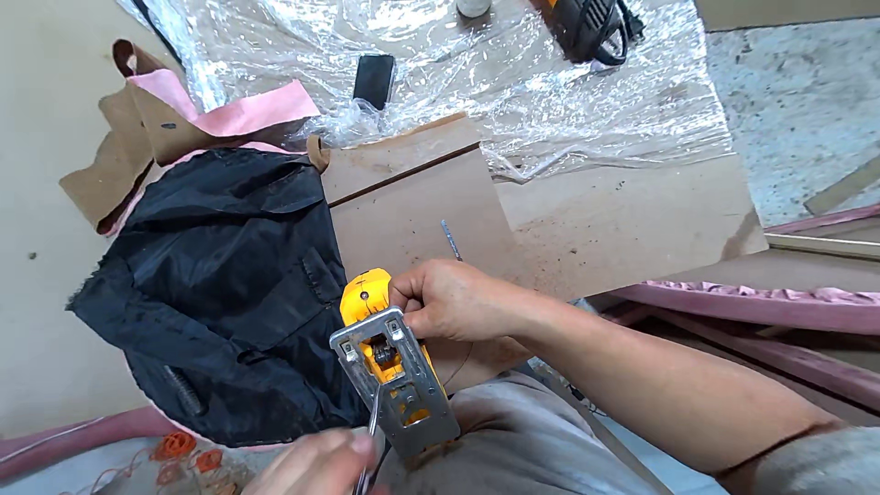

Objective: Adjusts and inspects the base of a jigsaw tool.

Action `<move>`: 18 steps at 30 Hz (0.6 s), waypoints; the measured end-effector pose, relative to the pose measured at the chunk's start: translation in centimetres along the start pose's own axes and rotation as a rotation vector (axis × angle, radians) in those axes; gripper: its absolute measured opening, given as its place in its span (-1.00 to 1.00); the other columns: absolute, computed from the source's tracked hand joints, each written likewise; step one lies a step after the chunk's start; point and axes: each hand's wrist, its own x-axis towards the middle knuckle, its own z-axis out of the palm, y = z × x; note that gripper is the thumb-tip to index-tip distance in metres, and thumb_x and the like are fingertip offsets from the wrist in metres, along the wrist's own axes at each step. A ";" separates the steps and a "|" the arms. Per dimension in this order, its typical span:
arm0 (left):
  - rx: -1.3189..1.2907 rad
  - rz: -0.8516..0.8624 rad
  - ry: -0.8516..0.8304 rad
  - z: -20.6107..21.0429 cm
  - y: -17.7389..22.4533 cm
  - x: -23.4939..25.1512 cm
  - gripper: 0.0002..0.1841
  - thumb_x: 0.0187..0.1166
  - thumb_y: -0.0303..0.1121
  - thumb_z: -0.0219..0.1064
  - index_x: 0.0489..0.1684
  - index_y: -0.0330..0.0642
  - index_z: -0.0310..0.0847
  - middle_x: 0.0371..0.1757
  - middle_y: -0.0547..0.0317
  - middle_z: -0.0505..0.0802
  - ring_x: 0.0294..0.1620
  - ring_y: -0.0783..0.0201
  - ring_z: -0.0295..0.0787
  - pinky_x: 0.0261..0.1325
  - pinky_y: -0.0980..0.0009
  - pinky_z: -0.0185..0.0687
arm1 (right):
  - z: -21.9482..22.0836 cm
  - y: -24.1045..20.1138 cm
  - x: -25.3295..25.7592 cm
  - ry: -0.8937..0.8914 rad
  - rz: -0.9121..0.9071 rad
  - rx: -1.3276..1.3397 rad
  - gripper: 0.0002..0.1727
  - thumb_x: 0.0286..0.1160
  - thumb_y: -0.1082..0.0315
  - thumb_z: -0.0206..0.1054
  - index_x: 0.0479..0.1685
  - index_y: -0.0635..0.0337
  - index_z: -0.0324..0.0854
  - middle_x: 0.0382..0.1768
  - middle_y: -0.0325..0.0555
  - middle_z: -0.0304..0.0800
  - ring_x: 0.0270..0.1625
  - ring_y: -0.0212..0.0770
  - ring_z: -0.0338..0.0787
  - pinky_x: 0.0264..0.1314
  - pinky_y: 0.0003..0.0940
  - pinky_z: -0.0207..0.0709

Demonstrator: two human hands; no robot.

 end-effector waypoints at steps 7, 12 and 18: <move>0.121 0.008 0.120 2.6 -1.6 2.4 -0.86 0.61 -0.37 0.33 -0.12 -0.22 0.78 -0.19 0.08 0.93 -0.06 0.26 0.90 0.04 0.41 0.84 | -0.1 0.1 -0.2 0.004 -0.001 0.004 -0.86 0.56 0.22 0.43 -0.34 -0.01 0.76 -0.60 -0.37 0.66 -0.55 -0.44 0.60 -0.49 -0.39 0.47; 0.181 0.018 0.070 2.4 -2.1 2.7 -0.89 0.56 -0.42 0.35 -0.13 -0.18 0.78 -0.18 0.10 0.86 -0.06 0.27 0.82 0.01 0.45 0.76 | -0.3 0.2 -0.3 -0.002 0.000 0.000 -0.86 0.54 0.20 0.43 -0.36 -0.03 0.75 -0.62 -0.39 0.63 -0.56 -0.45 0.57 -0.51 -0.41 0.44; 0.093 0.015 0.047 1.5 -2.9 3.1 -0.88 0.62 -0.36 0.33 -0.17 -0.21 0.73 -0.20 0.10 0.88 -0.14 0.32 0.85 -0.12 0.51 0.78 | 0.2 -0.1 -0.5 0.037 -0.021 -0.008 -0.84 0.56 0.26 0.44 -0.39 0.03 0.75 -0.69 -0.35 0.60 -0.64 -0.43 0.55 -0.62 -0.45 0.40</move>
